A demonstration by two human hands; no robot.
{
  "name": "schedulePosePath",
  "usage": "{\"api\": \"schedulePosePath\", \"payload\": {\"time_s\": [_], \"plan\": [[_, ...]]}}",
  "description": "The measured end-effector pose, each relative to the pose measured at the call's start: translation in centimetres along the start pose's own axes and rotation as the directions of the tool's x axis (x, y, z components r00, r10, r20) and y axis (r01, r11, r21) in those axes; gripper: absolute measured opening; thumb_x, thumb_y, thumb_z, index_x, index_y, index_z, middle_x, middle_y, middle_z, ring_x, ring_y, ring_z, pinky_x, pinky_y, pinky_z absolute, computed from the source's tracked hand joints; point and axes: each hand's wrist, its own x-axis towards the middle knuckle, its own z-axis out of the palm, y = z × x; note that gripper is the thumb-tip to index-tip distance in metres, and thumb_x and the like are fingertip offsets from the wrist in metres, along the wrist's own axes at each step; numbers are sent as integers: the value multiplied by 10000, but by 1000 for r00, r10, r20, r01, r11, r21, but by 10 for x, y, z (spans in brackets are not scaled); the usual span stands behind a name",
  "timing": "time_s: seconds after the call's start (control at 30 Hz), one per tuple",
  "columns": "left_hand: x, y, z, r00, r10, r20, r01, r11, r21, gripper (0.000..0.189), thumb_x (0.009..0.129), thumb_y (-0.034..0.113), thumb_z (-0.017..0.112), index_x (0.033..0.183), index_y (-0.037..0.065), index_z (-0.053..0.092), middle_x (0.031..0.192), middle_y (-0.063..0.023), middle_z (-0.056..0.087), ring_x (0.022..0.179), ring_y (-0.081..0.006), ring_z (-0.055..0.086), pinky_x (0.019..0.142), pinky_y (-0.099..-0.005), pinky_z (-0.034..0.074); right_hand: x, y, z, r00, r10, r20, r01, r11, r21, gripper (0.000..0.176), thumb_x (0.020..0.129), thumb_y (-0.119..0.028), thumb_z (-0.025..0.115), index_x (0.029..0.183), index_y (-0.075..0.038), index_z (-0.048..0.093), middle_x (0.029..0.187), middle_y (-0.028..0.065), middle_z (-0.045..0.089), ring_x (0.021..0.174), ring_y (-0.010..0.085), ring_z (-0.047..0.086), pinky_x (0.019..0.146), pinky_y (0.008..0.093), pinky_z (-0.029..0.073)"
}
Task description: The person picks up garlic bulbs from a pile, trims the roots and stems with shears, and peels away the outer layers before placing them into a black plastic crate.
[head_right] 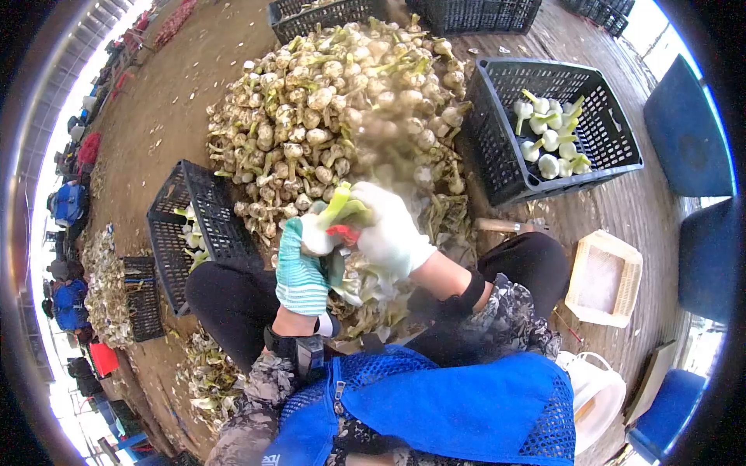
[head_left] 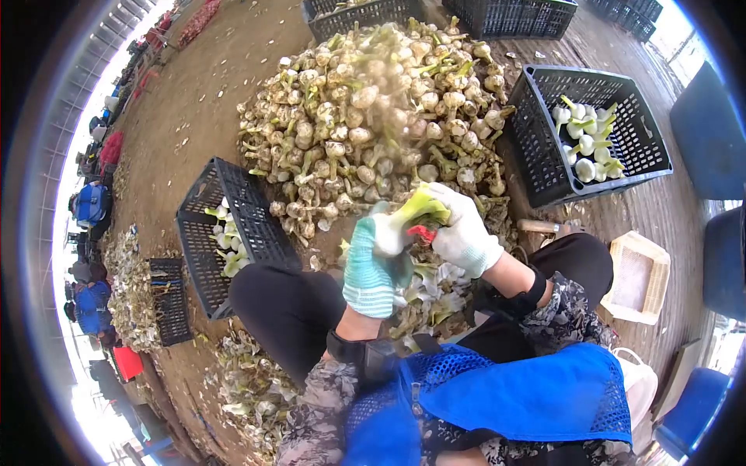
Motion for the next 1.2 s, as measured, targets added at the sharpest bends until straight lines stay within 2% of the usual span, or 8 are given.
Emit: {"api": "schedulePosePath", "payload": {"time_s": [0.33, 0.5, 0.6, 0.8, 0.87, 0.93, 1.0, 1.2], "plan": [[3, -9, -26, 934, 274, 228, -355, 654, 668, 677, 739, 85, 715, 1300, 7, 344, 1050, -75, 535, 928, -148, 540, 825, -256, 460, -6, 8, -15, 993, -101, 53, 113, 930, -349, 175, 706, 25, 591, 877, -11, 606, 885, 82, 605, 786, 153, 575, 737, 282, 460], [24, 0, -43, 718, -199, 667, 151, 980, 130, 517, 745, 264, 720, 1139, 23, 488, 1021, -102, 573, 887, -191, 598, 726, -273, 519, -14, 22, -37, 951, 227, 211, -308, 767, 563, 194, 809, -179, 611, 906, -15, 571, 918, 53, 603, 792, 132, 569, 715, 283, 459], [0, 13, -9, 988, -71, 140, 43, 980, 194, 550, 729, 305, 732, 1148, 31, 503, 1034, -89, 575, 909, -185, 592, 726, -292, 527, -13, 20, -29, 924, 355, 141, -359, 681, 639, 178, 833, -193, 576, 879, -22, 565, 871, 54, 607, 749, 141, 576, 670, 276, 456], [-5, 7, -28, 979, 75, 189, -160, 860, 485, 646, 745, 162, 722, 1293, 42, 401, 1018, -63, 573, 801, -145, 595, 684, -261, 514, 5, 8, -38, 883, 451, -127, -292, 741, 605, 202, 881, -223, 507, 826, -35, 554, 777, 55, 616, 663, 159, 590, 580, 264, 452], [-4, 6, -31, 961, 15, 277, -95, 956, 279, 669, 742, 111, 717, 1314, 52, 375, 1014, -64, 572, 788, -136, 592, 688, -255, 519, 25, 33, -60, 871, 360, -334, -230, 900, 370, 129, 823, -164, 559, 845, -38, 570, 761, 72, 624, 647, 186, 589, 573, 273, 459], [0, 5, -29, 961, 61, 268, -145, 941, 305, 676, 733, 69, 714, 1315, 51, 370, 1026, -62, 568, 789, -141, 592, 699, -261, 524, 8, 27, -56, 919, 171, 354, 134, 711, -690, 310, 704, -114, 635, 996, -28, 578, 811, 127, 632, 731, 280, 607, 667, 336, 489], [1, 4, -30, 969, 95, 229, -175, 916, 361, 687, 725, 32, 710, 1318, 49, 364, 1038, -58, 565, 798, -146, 591, 712, -265, 528, -10, 43, -35, 623, 640, 449, -47, 603, -796, 620, 659, -144, 681, 1231, -36, 469, 1106, 190, 556, 1034, 360, 530, 899, 393, 422], [10, 1, -49, 984, 111, 140, -177, 715, 676, 658, 712, 81, 735, 1287, 32, 418, 1106, -78, 556, 942, -135, 555, 795, -245, 495, 9, -13, -28, 957, 5, 290, 113, 915, -388, 463, 688, -164, 723, 1106, -41, 566, 990, 139, 574, 924, 277, 561, 797, 314, 451]]}}
